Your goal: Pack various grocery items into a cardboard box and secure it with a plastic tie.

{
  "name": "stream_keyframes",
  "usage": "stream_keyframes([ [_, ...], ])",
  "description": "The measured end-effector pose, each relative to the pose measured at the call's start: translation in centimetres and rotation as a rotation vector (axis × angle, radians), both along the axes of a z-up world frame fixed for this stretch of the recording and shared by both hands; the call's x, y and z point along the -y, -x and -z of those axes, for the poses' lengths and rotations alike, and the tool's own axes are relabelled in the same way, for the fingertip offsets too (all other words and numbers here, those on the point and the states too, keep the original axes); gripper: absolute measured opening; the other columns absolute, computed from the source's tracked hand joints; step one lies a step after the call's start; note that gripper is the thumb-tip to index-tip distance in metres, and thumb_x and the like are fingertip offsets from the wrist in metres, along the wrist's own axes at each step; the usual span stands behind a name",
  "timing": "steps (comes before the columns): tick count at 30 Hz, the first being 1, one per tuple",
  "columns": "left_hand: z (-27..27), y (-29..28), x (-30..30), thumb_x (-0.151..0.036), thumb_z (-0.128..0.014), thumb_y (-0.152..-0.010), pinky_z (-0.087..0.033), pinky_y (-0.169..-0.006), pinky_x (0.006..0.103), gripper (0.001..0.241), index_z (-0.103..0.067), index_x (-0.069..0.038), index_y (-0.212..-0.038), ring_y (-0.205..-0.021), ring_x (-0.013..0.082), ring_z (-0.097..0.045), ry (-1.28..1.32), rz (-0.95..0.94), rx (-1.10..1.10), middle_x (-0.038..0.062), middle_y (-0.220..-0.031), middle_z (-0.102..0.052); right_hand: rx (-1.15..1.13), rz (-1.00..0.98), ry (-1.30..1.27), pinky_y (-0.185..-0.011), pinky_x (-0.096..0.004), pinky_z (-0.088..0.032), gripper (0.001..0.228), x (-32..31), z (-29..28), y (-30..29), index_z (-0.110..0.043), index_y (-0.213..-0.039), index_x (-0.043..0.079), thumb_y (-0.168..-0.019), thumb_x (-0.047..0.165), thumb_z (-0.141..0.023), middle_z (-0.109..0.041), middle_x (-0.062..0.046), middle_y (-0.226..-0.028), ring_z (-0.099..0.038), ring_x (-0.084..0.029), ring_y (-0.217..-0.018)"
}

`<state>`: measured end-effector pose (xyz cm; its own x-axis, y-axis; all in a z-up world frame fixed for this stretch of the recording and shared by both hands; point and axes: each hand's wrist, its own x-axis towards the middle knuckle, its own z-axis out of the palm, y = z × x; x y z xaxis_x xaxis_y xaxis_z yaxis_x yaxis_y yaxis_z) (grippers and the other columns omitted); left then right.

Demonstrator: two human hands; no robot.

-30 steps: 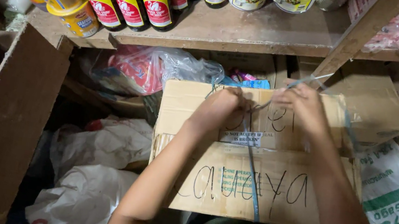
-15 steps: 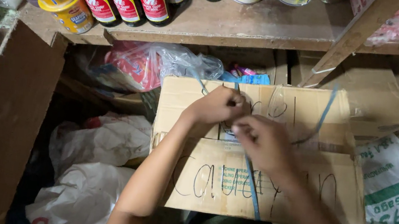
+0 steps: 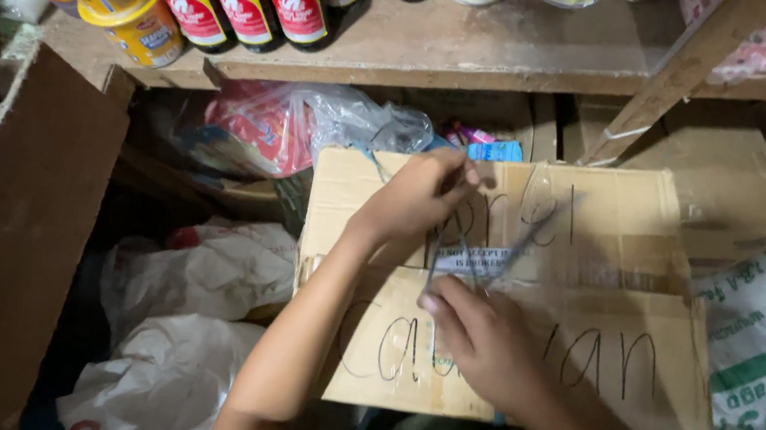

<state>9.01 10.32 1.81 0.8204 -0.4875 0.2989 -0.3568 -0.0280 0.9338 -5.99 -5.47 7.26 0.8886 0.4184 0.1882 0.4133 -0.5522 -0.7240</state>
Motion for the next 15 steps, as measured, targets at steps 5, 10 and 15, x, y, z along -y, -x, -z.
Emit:
stream_keyframes([
  [5,0.1,-0.2,-0.8,-0.006,-0.072,-0.085,-0.054,-0.079,0.0463,0.016,-0.067,0.001,-0.098,-0.087,0.0407,-0.065,-0.450,-0.201,0.292,0.022,-0.091,-0.064,-0.534,-0.081,0.640,-0.071,-0.042,-0.054,0.025,2.1,-5.0,2.5,-0.064,-0.120,0.025,-0.107,0.042,-0.052,-0.067,-0.007,-0.074,-0.071,-0.025,-0.072],
  [10,1.2,-0.1,-1.3,-0.008,-0.069,-0.086,-0.053,-0.084,0.0489,0.014,-0.071,-0.003,-0.099,-0.093,0.0442,-0.065,-0.580,-0.291,0.325,0.025,-0.102,-0.065,-0.292,-0.343,0.514,-0.076,-0.045,-0.054,0.026,8.7,0.7,4.7,-0.071,-0.119,0.021,-0.099,0.033,-0.061,-0.075,-0.006,-0.091,-0.072,-0.028,-0.086],
  [15,-0.3,1.0,0.6,-0.015,-0.065,-0.096,-0.051,-0.085,0.0508,0.017,-0.068,-0.001,-0.104,-0.093,0.0444,-0.065,-0.621,-0.268,0.340,0.023,-0.098,-0.065,0.177,-0.350,0.141,-0.096,-0.040,-0.049,0.012,7.7,-3.2,4.2,-0.071,-0.097,0.012,-0.091,0.021,-0.065,-0.066,-0.022,-0.136,-0.060,-0.035,-0.128],
])
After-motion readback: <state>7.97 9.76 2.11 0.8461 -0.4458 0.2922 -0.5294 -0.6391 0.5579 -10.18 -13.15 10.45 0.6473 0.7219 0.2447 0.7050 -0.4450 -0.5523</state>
